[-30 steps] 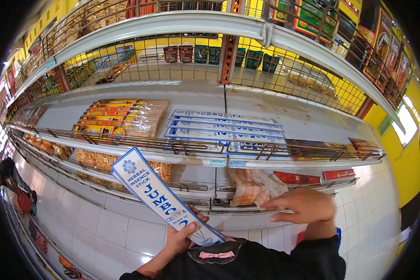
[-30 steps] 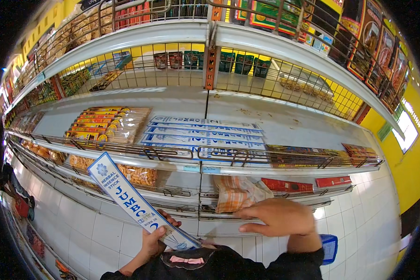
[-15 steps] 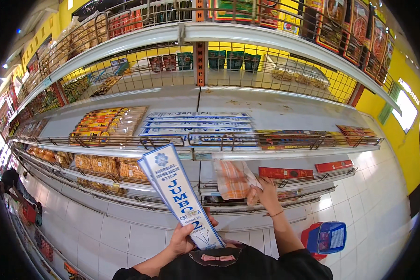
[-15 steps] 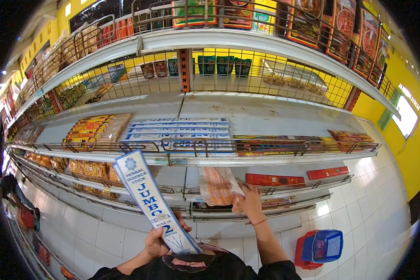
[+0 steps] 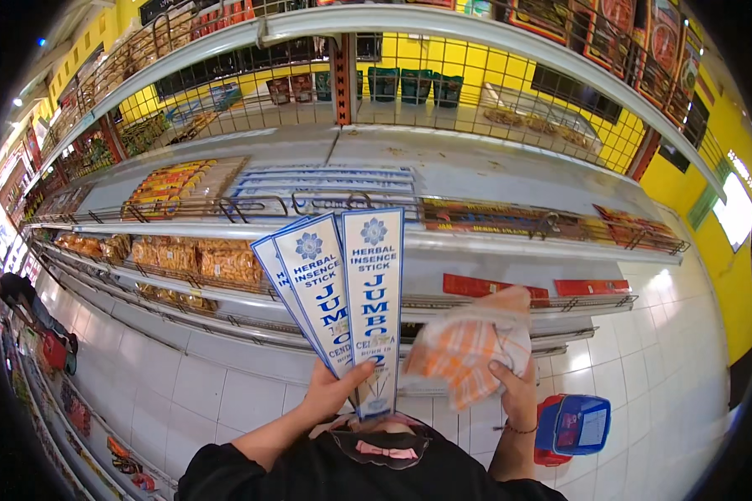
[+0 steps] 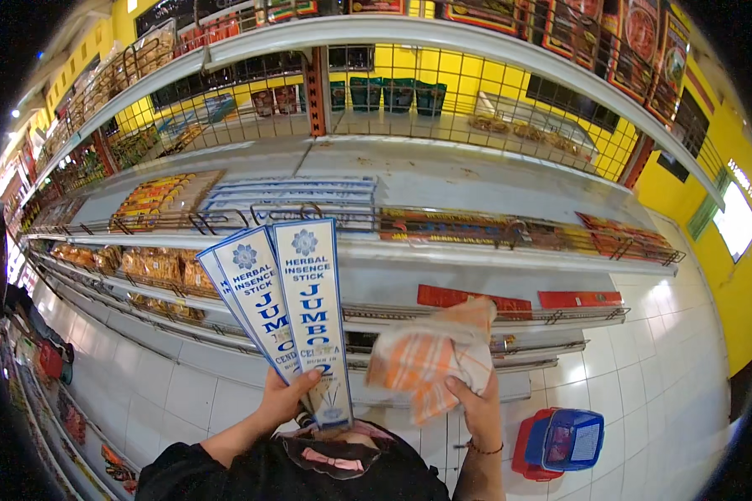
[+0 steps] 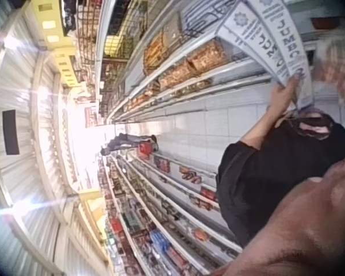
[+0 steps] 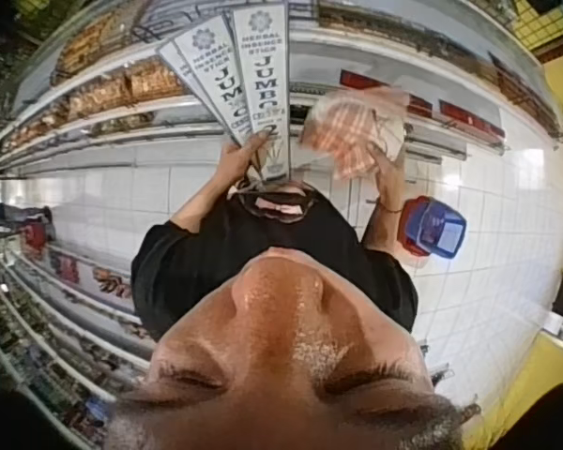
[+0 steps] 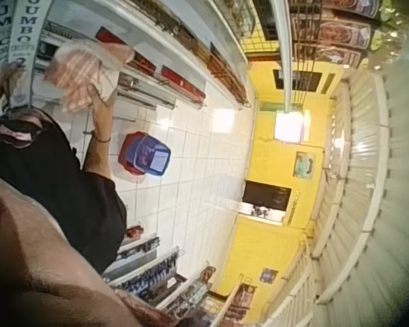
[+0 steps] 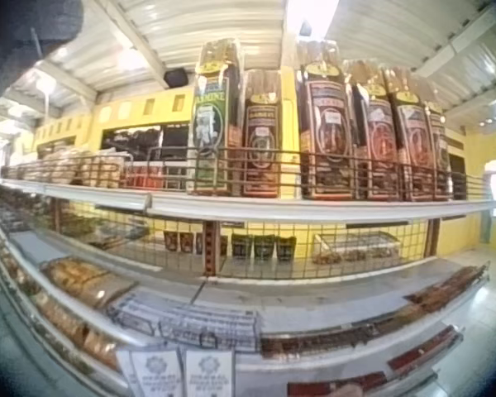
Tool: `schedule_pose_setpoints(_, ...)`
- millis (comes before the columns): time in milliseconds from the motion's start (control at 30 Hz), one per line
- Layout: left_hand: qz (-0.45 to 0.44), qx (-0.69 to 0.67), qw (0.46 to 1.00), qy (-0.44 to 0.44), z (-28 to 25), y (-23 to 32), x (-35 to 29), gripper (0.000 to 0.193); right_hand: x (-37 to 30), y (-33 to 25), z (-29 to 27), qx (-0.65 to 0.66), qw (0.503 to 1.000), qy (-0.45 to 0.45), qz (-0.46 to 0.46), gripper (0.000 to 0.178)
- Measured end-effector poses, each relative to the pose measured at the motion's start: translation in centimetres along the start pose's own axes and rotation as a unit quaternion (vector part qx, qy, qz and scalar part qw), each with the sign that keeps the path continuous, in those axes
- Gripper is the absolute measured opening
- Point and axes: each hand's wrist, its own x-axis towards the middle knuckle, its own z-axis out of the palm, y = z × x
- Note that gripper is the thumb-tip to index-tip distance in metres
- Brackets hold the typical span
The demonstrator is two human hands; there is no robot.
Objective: The person wipes boxes of herbal incense sticks with a cloth and places them onto a store shelf. They repeatedly retrieve boxes from a blue basket on the floor, wipe them, and arrange them on the shelf.
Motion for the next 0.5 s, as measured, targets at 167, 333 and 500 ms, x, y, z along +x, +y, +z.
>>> schedule_pose_setpoints(167,-0.016,0.029,0.999,-0.031,2.9,-1.2,0.2,0.031,-0.9,0.1,0.2,0.085,0.988,-0.122,-0.042,0.053)
schedule_pose_setpoints(333,-0.016,-0.018,0.999,-0.035,5.2,-2.7,0.0,0.034,-0.8,1.1,2.0,-0.001,0.967,-0.239,-0.087,0.058)
schedule_pose_setpoints(500,-0.023,0.011,0.998,-0.061,4.9,-4.1,-0.3,0.039,-0.1,2.5,3.5,-0.044,0.981,-0.147,-0.116,0.063)
